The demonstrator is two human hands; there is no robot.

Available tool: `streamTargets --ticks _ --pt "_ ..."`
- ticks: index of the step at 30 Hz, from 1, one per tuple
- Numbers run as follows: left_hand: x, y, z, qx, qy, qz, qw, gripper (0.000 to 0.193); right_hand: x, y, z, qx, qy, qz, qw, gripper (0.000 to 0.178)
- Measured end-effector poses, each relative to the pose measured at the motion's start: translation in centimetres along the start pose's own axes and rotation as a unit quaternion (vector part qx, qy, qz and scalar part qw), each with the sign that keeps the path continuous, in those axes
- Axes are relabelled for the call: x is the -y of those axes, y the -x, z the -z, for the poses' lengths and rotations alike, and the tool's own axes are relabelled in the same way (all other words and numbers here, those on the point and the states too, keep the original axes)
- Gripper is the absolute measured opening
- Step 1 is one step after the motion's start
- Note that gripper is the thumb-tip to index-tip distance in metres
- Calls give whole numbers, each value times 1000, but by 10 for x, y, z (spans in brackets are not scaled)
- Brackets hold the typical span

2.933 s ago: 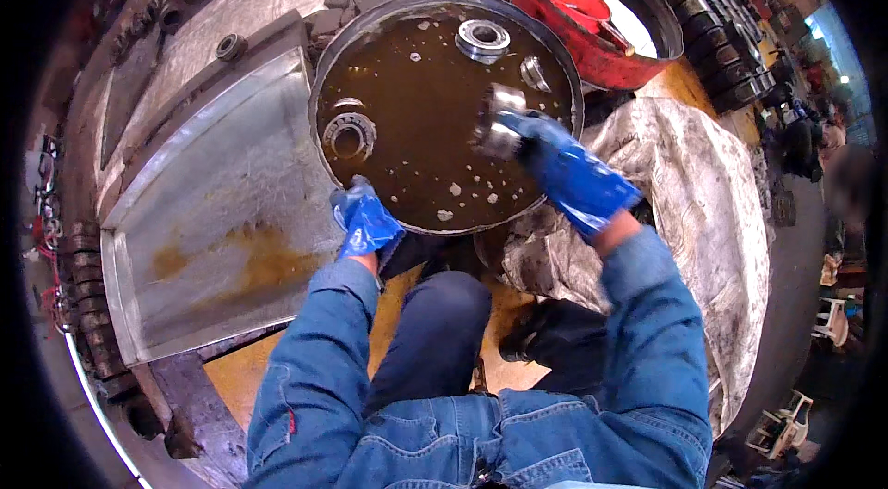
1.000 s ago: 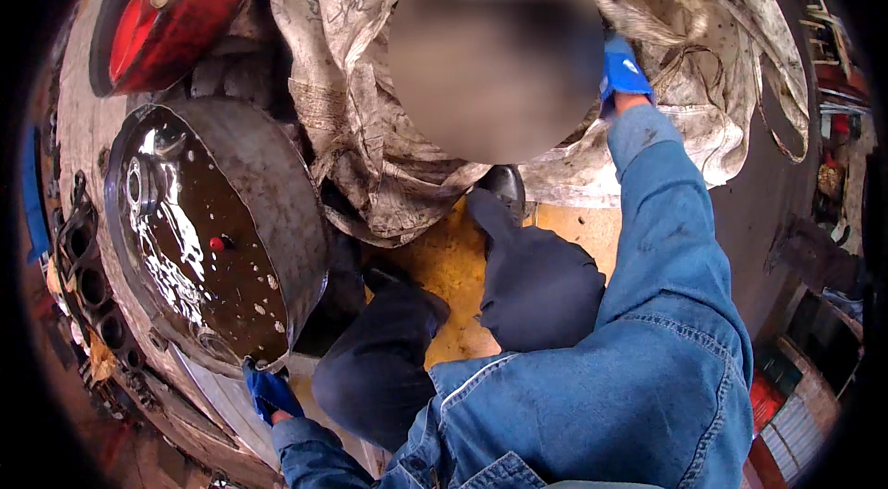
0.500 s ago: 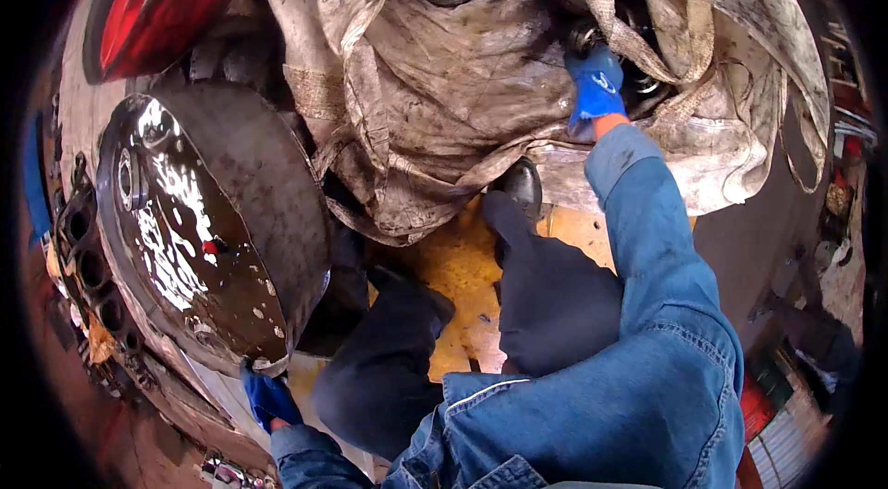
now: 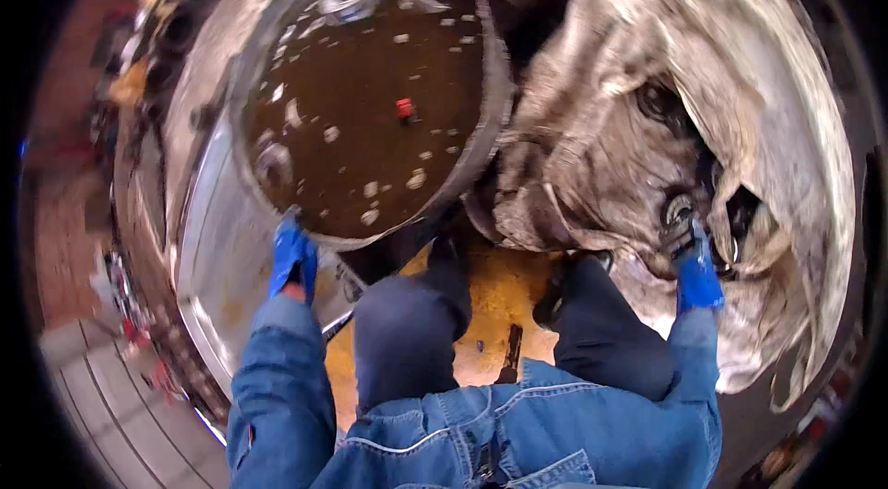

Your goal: The person is cleaning metal bearing parts by hand. They repeatedly pick up individual bearings from a sack, dip them into a bucket of dark liquid, and rub them with gloved hands to remove grime. The cleaned parts are then placed into the liquid-filled bucket.

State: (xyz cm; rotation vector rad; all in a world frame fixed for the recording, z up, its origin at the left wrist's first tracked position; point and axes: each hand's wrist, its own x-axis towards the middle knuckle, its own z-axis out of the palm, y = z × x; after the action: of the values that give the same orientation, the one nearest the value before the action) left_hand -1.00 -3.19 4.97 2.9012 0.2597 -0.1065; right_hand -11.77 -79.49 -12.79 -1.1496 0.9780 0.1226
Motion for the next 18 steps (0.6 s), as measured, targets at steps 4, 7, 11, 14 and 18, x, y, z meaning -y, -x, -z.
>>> streamTargets --ticks 4,7,11,14,18 --pt "70 -4 -37 -69 366 244 895 28 66 60 -94 137 56 38 988 33" --pt "54 4 -47 -103 50 82 990 32 125 115 -192 246 121 89 958 29" --pt "-20 -12 -12 -98 478 450 748 35 169 181 -369 408 210 138 878 25" --pt "8 -12 -50 -219 441 445 748 38 155 228 -504 506 265 150 807 23" --pt "-16 -24 -52 -216 402 487 744 41 103 208 -629 479 376 169 775 21"
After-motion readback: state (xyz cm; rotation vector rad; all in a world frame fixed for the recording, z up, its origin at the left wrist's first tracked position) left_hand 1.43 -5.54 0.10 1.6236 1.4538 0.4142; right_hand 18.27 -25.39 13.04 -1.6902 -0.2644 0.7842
